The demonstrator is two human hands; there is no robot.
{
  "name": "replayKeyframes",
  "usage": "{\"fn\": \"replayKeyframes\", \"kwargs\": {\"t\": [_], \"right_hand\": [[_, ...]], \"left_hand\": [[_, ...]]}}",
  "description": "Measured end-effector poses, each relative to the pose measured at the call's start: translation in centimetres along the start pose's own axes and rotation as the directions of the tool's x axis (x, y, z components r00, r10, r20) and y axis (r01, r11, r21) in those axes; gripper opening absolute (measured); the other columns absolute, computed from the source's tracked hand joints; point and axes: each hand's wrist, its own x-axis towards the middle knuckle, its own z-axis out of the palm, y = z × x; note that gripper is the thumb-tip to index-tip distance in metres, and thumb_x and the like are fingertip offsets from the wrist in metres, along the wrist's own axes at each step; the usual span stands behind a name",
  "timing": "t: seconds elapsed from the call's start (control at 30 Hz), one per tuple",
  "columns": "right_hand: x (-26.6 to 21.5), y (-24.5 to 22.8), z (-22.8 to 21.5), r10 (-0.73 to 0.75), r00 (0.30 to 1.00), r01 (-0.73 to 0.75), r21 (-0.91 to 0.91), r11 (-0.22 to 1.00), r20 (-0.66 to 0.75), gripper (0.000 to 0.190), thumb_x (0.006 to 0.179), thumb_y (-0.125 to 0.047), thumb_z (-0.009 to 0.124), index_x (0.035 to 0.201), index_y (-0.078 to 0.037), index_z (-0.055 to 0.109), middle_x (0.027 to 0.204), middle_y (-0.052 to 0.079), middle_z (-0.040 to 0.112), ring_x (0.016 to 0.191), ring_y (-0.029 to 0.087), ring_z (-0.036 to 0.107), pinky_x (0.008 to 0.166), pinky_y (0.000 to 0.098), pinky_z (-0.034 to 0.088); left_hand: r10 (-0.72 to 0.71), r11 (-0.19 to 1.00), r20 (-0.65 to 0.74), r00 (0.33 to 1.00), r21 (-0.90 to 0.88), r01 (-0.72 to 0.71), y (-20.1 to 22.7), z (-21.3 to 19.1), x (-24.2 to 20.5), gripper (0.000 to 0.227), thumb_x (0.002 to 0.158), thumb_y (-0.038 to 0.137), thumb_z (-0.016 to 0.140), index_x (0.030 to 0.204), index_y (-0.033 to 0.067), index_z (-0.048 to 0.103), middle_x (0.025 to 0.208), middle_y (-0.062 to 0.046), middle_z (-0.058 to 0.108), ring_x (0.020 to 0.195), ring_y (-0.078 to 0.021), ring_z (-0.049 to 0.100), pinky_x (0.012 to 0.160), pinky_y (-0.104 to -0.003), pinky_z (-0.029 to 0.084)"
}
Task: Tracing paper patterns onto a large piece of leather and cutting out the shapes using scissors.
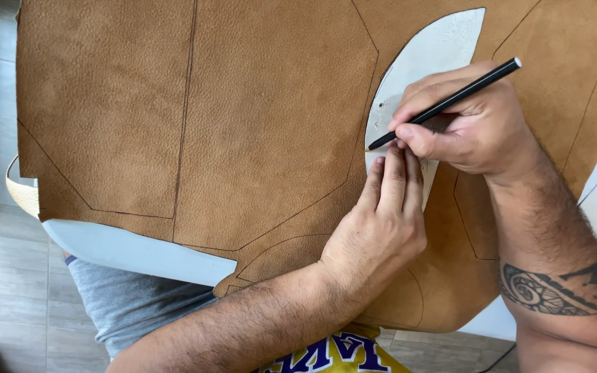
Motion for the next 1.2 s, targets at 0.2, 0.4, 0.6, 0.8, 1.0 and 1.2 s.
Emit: {"fn": "replayKeyframes", "kwargs": {"t": [0.2, 0.4, 0.6, 0.8, 1.0, 1.2], "right_hand": [[-2.4, 4.8, -2.1, 0.027, 0.772, 0.108, 0.173, 0.979, -0.635, 0.024, 0.103, -0.021, 0.069, 0.099, 0.001, 0.060, 0.083, 0.021, 0.061, 0.059, 0.025, 0.056, 0.054, 0.0355, 0.043], [-8.1, 2.4, -4.6, 0.083, 0.692, 0.129, 0.236, 0.963, -0.717, 0.074, 0.087, -0.081, 0.076, 0.090, -0.013, 0.046, 0.077, 0.002, 0.034, 0.074, 0.013, 0.029, 0.078, 0.0315, 0.024], [-6.1, -3.5, 4.2, 0.012, 0.859, 0.013, 0.045, 0.999, -0.512, 0.030, 0.101, -0.022, 0.057, 0.088, 0.005, 0.059, 0.067, 0.017, 0.058, 0.052, 0.023, 0.060, 0.050, 0.0305, 0.045], [-5.5, -3.2, 5.6, -0.007, 0.899, -0.023, -0.064, 0.998, -0.438, 0.028, 0.103, -0.015, 0.054, 0.097, 0.010, 0.064, 0.078, 0.024, 0.068, 0.064, 0.027, 0.072, 0.056, 0.0309, 0.057], [-5.0, -3.1, 5.6, 0.003, 0.909, -0.067, -0.137, 0.988, -0.417, 0.026, 0.104, -0.013, 0.056, 0.100, 0.010, 0.067, 0.082, 0.022, 0.071, 0.069, 0.027, 0.074, 0.062, 0.0304, 0.059], [-4.9, -3.3, 5.6, 0.025, 0.915, -0.095, -0.156, 0.983, -0.404, 0.029, 0.104, -0.015, 0.054, 0.096, 0.010, 0.067, 0.078, 0.021, 0.070, 0.065, 0.024, 0.071, 0.057, 0.0282, 0.055]], "left_hand": [[0.024, 0.997, -0.046, 0.999, -0.076, -0.027, -2.1, 0.1, 0.9, 0.050, 0.102, 0.011, 0.035, 0.143, -0.0144, 0.048, 0.145, -0.025, 0.055, 0.138, -0.0364, 0.052, 0.111, -0.037, 0.053], [0.406, 0.835, -0.047, 0.913, -0.387, -0.391, -8.7, 3.2, 7.3, 0.015, 0.075, 0.014, 0.070, 0.068, 0.0246, 0.078, 0.097, 0.000, 0.063, 0.096, -0.0259, 0.055, 0.081, -0.042, 0.045], [0.624, 0.435, -0.207, 0.754, -0.709, -0.555, -11.8, 7.6, 12.6, 0.024, 0.052, 0.023, 0.096, 0.067, 0.0176, 0.079, 0.070, 0.005, 0.049, 0.063, -0.0212, 0.056, 0.046, -0.043, 0.039], [0.686, 0.281, -0.221, 0.693, -0.798, -0.533, -12.6, 6.8, 13.3, 0.021, 0.064, 0.004, 0.081, 0.074, 0.0225, 0.082, 0.073, 0.006, 0.050, 0.060, -0.0175, 0.054, 0.043, -0.036, 0.036], [0.646, 0.207, -0.324, 0.692, -0.798, -0.567, -12.7, 7.3, 13.0, 0.016, 0.071, 0.005, 0.082, 0.071, 0.0207, 0.079, 0.073, 0.006, 0.050, 0.061, -0.0161, 0.055, 0.043, -0.036, 0.037], [0.672, 0.250, -0.302, 0.676, -0.767, -0.591, -12.4, 7.9, 13.3, 0.016, 0.069, 0.008, 0.081, 0.074, 0.0230, 0.081, 0.080, 0.005, 0.056, 0.068, -0.0190, 0.060, 0.046, -0.038, 0.043]]}}
